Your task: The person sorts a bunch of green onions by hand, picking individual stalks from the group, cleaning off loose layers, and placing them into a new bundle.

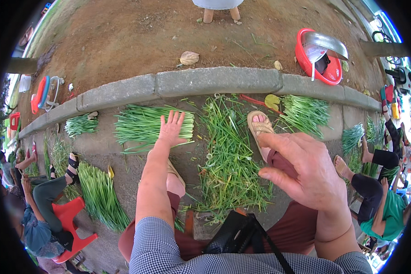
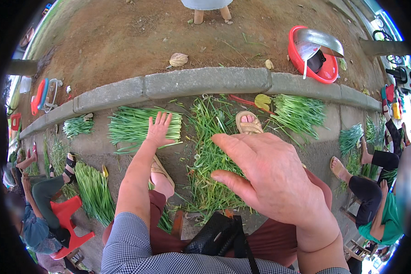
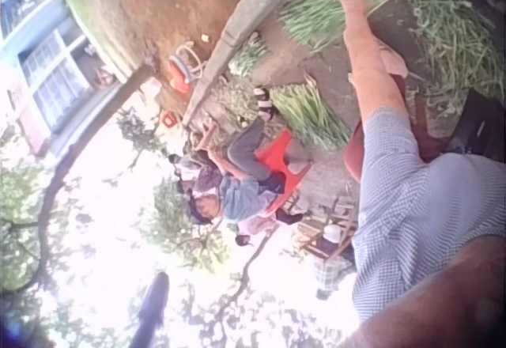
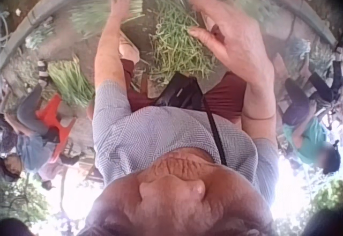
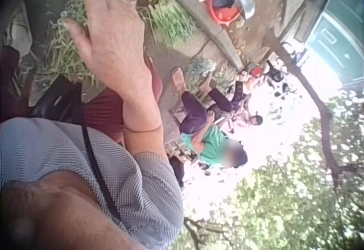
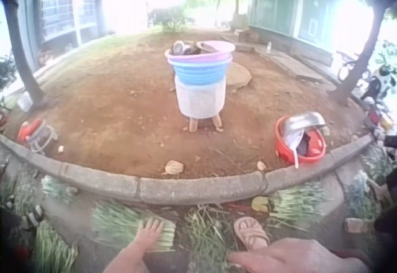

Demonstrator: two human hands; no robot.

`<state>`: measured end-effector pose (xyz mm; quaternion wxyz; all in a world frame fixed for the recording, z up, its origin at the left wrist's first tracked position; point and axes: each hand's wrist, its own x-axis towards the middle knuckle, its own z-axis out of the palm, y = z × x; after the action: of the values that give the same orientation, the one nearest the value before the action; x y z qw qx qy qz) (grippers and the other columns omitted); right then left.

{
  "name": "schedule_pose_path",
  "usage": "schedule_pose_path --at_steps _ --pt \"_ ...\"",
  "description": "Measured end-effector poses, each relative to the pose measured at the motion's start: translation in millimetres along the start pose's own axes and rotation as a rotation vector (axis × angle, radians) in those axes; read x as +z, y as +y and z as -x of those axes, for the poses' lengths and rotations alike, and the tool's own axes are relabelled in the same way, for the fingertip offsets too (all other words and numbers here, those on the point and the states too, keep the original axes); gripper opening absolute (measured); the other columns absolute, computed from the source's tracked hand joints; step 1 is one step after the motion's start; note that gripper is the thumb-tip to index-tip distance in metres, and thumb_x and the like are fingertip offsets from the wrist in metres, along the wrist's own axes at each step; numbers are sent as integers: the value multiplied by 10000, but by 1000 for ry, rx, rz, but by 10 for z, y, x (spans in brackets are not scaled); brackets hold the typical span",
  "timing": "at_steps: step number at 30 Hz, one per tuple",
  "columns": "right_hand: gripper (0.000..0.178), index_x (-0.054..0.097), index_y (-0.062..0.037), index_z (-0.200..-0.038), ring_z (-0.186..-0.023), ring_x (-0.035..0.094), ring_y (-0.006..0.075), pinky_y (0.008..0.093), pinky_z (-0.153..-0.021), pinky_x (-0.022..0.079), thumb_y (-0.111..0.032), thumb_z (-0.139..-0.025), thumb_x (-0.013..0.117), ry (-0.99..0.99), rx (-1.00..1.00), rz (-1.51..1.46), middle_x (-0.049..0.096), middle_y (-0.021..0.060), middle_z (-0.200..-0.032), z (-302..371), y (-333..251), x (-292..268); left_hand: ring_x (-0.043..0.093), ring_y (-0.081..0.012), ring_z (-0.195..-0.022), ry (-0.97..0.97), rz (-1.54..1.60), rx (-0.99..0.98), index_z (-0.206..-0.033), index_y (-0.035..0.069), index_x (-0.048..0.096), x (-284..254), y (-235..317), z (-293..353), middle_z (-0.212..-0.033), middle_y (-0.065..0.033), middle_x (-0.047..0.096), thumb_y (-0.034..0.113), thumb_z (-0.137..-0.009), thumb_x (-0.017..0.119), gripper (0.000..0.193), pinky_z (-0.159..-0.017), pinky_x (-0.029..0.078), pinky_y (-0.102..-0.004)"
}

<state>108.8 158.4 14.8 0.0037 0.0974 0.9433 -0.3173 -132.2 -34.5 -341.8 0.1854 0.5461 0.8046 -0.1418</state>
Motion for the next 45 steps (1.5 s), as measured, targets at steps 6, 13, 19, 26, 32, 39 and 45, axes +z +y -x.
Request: schedule_pose_path --at_steps 6,13,19,26,32,39,45 --pt "377 549 -9 -1064 -829 581 316 391 -731 460 -244 -785 642 -33 13 16 608 141 -932 -5 -34 -25 120 -258 -1381 171 -44 284 -1419 93 219 88 418 -153 -1479 -66 203 486 -829 519 770 -1068 127 -570" --pt "367 558 -10 -1047 -847 584 300 379 -747 460 -245 -779 648 -55 3 6 607 131 -953 -12 -36 -17 162 -251 -1367 84 -317 72 -1337 8 376 456 606 -418 -1416 -92 334 345 -908 416 547 -1078 116 -557" --pt "341 546 -5 -1009 -823 586 284 368 -723 452 -235 -777 645 20 -50 46 602 111 -904 54 1 -5 244 -264 -1332 149 -236 126 -1270 -6 454 377 576 -395 -1349 -107 409 306 -883 461 497 -1074 143 -549" --pt "347 535 -20 -1011 -804 582 270 374 -710 447 -232 -765 656 -103 -85 9 592 104 -859 113 -9 -41 195 -288 -1352 104 -62 97 -1335 21 376 396 535 -234 -1404 -106 338 360 -856 517 604 -1080 124 -541" --pt "200 495 -27 -865 -795 583 253 344 -709 418 -207 -819 571 -85 -257 -34 574 111 -841 177 -102 110 204 -334 -1341 -9 -97 233 -1298 53 432 -395 867 -144 -1373 -113 375 396 -834 540 587 -1062 147 -567" --pt "218 559 -7 -801 -701 610 319 429 -650 462 -201 -733 632 -168 -310 -66 601 148 -708 61 -168 384 405 -321 -1201 -195 -324 668 -1236 49 491 -1557 1735 876 -1197 -122 522 334 -823 541 504 -986 286 -523" --pt "252 576 -15 -777 -739 624 331 431 -681 492 -259 -764 634 77 -201 65 611 168 -715 -22 95 76 481 -274 -1122 -127 -227 995 -1253 52 463 -2386 2535 2187 -1174 -123 530 369 -790 577 572 -929 337 -464"
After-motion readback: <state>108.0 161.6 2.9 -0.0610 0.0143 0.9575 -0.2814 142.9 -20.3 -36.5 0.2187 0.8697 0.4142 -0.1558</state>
